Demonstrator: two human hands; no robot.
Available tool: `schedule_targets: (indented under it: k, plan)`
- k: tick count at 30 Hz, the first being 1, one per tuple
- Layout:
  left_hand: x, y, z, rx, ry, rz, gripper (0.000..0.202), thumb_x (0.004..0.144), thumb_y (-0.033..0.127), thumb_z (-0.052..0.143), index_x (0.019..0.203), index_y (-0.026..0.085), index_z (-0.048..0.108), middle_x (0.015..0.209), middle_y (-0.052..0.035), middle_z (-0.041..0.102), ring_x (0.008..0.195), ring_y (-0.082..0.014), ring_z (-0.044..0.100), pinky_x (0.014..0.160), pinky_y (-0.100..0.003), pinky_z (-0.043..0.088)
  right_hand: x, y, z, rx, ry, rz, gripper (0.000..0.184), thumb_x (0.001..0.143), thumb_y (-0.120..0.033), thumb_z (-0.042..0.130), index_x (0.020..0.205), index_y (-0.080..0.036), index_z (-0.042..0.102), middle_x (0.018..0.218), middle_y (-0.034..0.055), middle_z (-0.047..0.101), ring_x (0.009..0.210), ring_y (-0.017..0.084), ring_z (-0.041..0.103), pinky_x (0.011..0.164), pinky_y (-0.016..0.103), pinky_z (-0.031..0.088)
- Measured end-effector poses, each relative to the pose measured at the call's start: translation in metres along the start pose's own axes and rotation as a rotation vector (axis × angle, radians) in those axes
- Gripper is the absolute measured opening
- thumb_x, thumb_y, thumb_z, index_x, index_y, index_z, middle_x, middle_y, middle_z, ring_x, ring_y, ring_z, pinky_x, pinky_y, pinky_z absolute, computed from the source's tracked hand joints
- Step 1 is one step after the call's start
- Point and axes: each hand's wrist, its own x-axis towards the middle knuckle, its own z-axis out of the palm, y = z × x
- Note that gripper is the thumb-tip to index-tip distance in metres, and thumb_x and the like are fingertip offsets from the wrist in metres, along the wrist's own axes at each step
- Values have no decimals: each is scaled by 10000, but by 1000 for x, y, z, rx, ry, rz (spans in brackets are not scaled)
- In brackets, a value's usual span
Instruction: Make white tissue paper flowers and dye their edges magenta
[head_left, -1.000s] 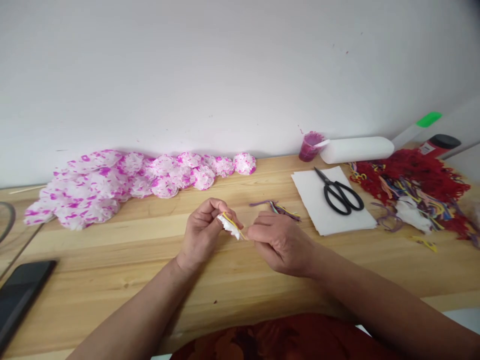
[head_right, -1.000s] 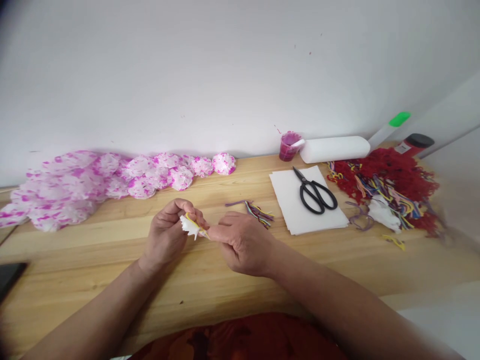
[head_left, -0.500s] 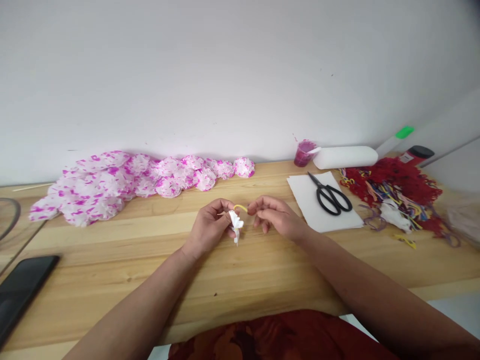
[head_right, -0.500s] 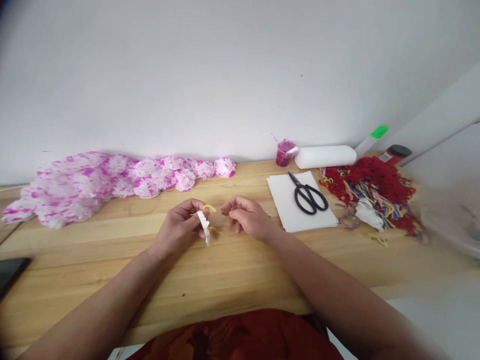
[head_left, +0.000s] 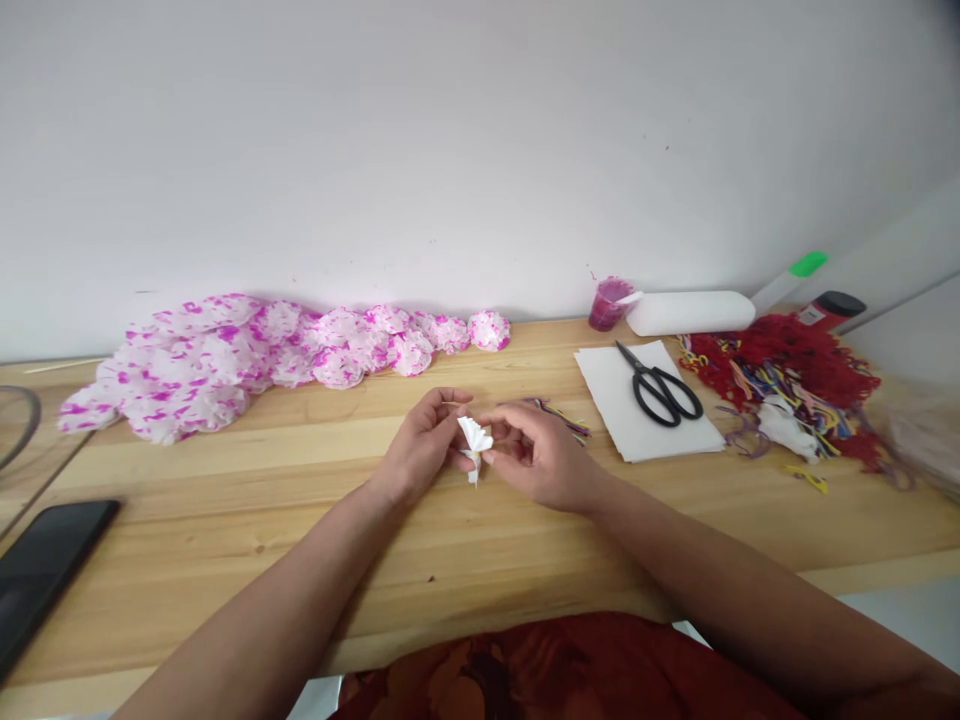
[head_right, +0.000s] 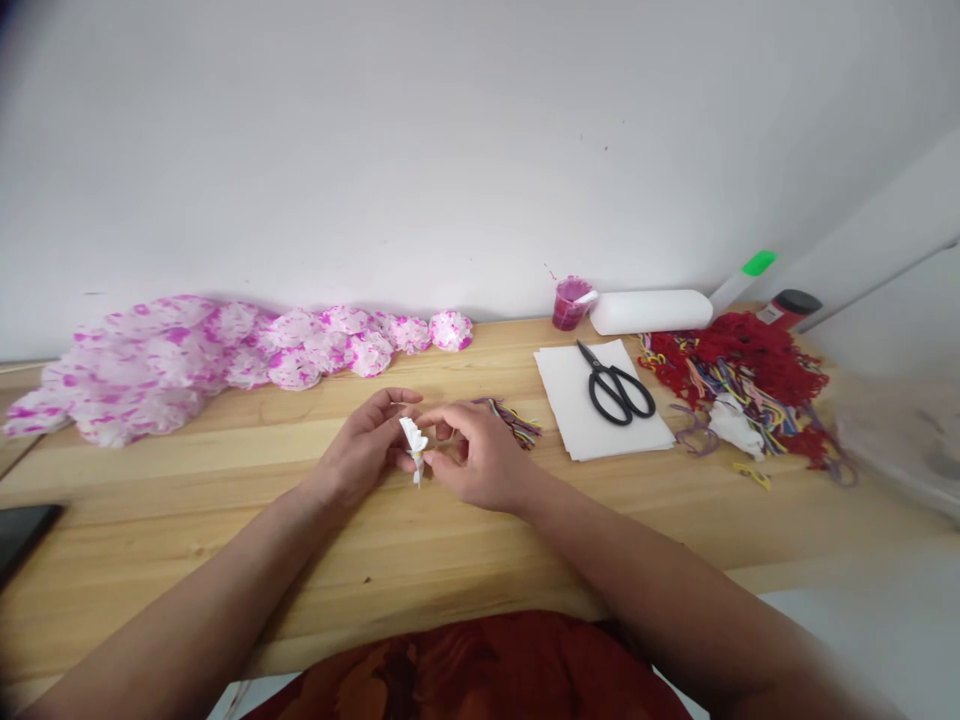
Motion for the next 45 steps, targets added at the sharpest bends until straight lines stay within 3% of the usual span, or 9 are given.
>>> schedule_targets:
  k: [2,5,7,13,20,25,33,40,45]
  plan:
    - [0,0,0,-29,-12,-20,383,824,396,712,1105,194,549,781,10,668,546,-122,649,439,-218,553,1,2,1,-55,-33,-86,281,797,-159,669,1076,-194,672,844,24,600,708,139,537,609,253,425]
    - [0,1,0,-47,-10,-53,330,837,351,685,1095,188,562,830,-13,678,577,-131,663,436,-218,553,2,5,2,-94,-62,-148,30,816,-176,676,843,-180,664,746,13,558,717,154,521,640,273,416]
    - [1,1,0,-54,3,-69,297,841,336,672,1075,180,578,824,-16,671,575,-131,661,434,-221,556,3,7,2,-90,-72,-143,85,847,-215,679,775,-184,647,720,9,558,703,153,515,650,281,410]
    - [2,7,0,-87,-4,-104,211,821,244,650,1009,163,599,776,-36,691,541,-138,654,440,-242,569,5,12,-1,-17,-53,-87,144,885,-300,688,796,-187,697,715,9,617,699,148,534,687,289,411]
    - [2,10,-4,-188,-113,-110,245,666,77,696,910,92,704,806,-84,728,637,-145,687,559,-222,578,6,18,-7,41,-36,-22,124,916,-290,618,880,-183,670,829,14,645,762,142,566,692,259,429]
    - [1,8,-7,-219,-199,-72,302,668,137,829,959,90,764,910,-98,751,799,-154,693,712,-218,540,6,16,-7,7,-18,36,148,924,-274,582,850,-181,670,742,-5,644,649,117,520,621,246,391]
    - [5,2,-10,-156,-206,-83,300,634,275,917,803,103,738,756,-34,696,632,-85,593,593,-200,478,7,18,-4,-129,43,-41,159,902,-259,593,788,-176,668,651,-25,588,606,109,476,600,246,352]
    - [7,-2,-9,-155,-268,-22,335,674,250,892,946,113,751,790,-28,685,676,-98,592,632,-221,478,8,21,-3,-140,88,50,196,901,-289,595,775,-167,683,614,-33,548,578,105,442,561,237,334]
    - [7,-7,-11,-42,-317,-7,247,715,242,860,903,116,760,704,-10,672,661,-92,568,648,-215,458,8,23,-5,-121,79,3,163,903,-230,578,911,-188,735,725,-6,682,649,137,574,630,248,412]
